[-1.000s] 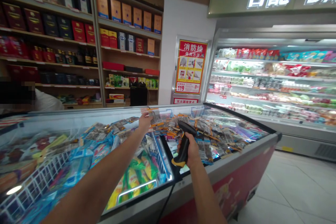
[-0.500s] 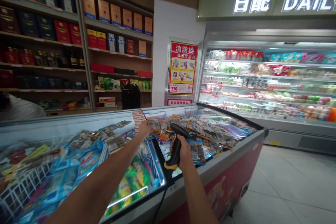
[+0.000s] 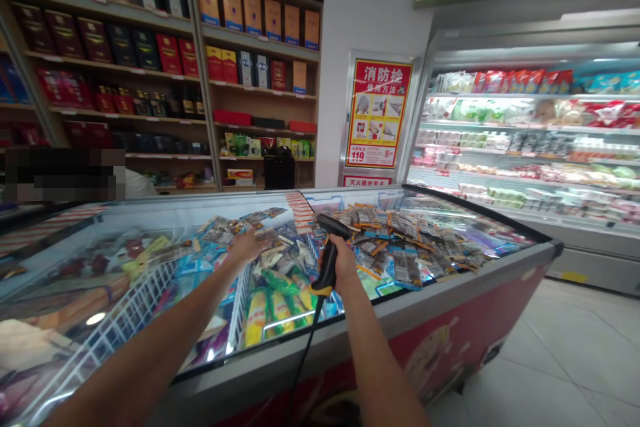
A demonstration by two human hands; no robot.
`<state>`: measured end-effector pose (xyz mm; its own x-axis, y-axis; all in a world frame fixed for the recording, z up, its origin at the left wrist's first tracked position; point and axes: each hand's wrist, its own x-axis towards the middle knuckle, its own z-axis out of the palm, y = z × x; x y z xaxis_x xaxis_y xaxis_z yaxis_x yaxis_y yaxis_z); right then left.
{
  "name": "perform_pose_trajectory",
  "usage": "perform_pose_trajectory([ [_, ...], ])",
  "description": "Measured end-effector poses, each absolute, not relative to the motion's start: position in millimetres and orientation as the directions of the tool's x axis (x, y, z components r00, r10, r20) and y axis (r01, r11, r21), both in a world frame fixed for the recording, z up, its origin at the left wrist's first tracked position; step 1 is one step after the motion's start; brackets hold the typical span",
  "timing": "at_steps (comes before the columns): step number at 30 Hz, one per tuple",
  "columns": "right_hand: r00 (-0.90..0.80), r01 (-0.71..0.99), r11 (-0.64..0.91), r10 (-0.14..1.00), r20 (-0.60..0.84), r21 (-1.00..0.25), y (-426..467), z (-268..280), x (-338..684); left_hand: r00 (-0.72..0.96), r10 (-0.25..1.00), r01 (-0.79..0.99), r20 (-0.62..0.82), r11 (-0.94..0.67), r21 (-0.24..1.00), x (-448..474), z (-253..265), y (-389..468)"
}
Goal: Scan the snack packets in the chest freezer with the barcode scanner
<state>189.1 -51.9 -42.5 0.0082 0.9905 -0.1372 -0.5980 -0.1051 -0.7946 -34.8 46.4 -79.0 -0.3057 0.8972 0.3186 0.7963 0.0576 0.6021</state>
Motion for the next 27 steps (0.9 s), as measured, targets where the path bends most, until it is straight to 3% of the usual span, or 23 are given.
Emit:
perform_pose_trajectory([
  [7,-0.019,-0.561,-0.128,0.99,-0.142,-0.818,-53.3,-46.6,171.2,-0.282,0.891,0.715,0.355,-0.052,0.697,-26.3,-84.7,46.9],
  [15,-0.046,-0.549,-0.168,0.984,-0.171,-0.819,-52.4,-44.1,167.9,-0.066,0.906,0.759,0.418,-0.226,0.611,-15.6,-80.8,58.6],
  [27,-0.085,-0.543,-0.195,0.98,-0.177,-0.817,-51.4,-34.5,168.6,-0.009,0.862,0.573,0.506,-0.411,0.709,13.2,-49.9,86.0],
])
